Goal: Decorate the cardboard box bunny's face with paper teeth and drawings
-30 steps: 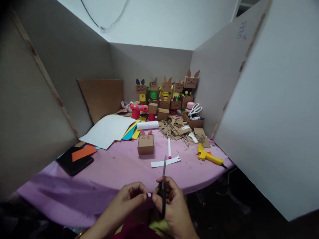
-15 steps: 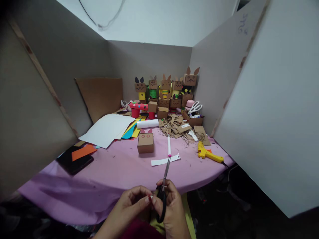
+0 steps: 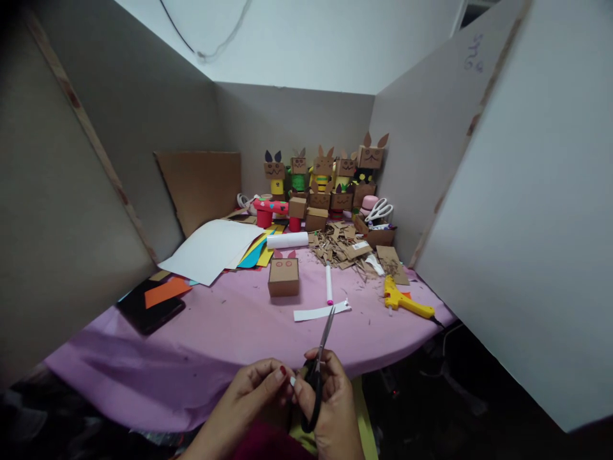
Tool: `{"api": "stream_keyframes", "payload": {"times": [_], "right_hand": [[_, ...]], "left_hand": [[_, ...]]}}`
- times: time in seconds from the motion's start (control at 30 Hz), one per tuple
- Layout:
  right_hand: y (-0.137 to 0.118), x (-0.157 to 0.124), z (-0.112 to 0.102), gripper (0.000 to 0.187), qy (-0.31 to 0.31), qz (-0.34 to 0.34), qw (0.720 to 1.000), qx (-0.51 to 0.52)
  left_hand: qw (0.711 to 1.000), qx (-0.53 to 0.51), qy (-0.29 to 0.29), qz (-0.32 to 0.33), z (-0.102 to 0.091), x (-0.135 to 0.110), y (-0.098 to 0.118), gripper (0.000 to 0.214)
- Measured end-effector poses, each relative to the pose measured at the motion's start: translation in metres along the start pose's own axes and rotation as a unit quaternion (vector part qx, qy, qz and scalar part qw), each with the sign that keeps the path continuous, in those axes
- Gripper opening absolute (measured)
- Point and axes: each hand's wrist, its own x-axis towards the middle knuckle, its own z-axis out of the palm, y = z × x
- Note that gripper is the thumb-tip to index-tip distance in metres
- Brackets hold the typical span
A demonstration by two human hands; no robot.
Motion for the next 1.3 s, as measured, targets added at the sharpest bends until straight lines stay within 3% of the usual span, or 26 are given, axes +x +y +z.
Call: {"api": "stream_keyframes", "payload": {"times": [0.2, 0.57, 0.87, 1.13, 1.3], "right_hand": [[0.004, -0.002, 0.005, 0.050, 0.032, -0.018, 0.999, 0.027], [0.001, -0.001, -0.007, 0.041, 0.010, -0.029, 0.999, -0.042], [-0.004, 0.006, -0.015, 0.029, -0.128, -0.032, 0.981, -0.142], [-0.005, 0.007, -0.016, 0.025, -0.155, -0.046, 0.966, -0.201], [-0.008, 0.006, -0.018, 0.023, -0.163, -0.051, 0.954, -0.246]], "left_hand": [[0.999, -0.015, 0.037, 0.004, 0.007, -0.005, 0.003, 0.043], [0.998, -0.009, 0.068, -0.002, 0.001, -0.009, 0.016, 0.037], [0.991, 0.126, 0.007, 0.037, 0.004, -0.014, 0.017, 0.028], [0.964, 0.261, -0.014, 0.045, 0.000, -0.017, 0.016, 0.037], [0.963, 0.264, 0.007, 0.047, 0.000, -0.015, 0.015, 0.039]]}}
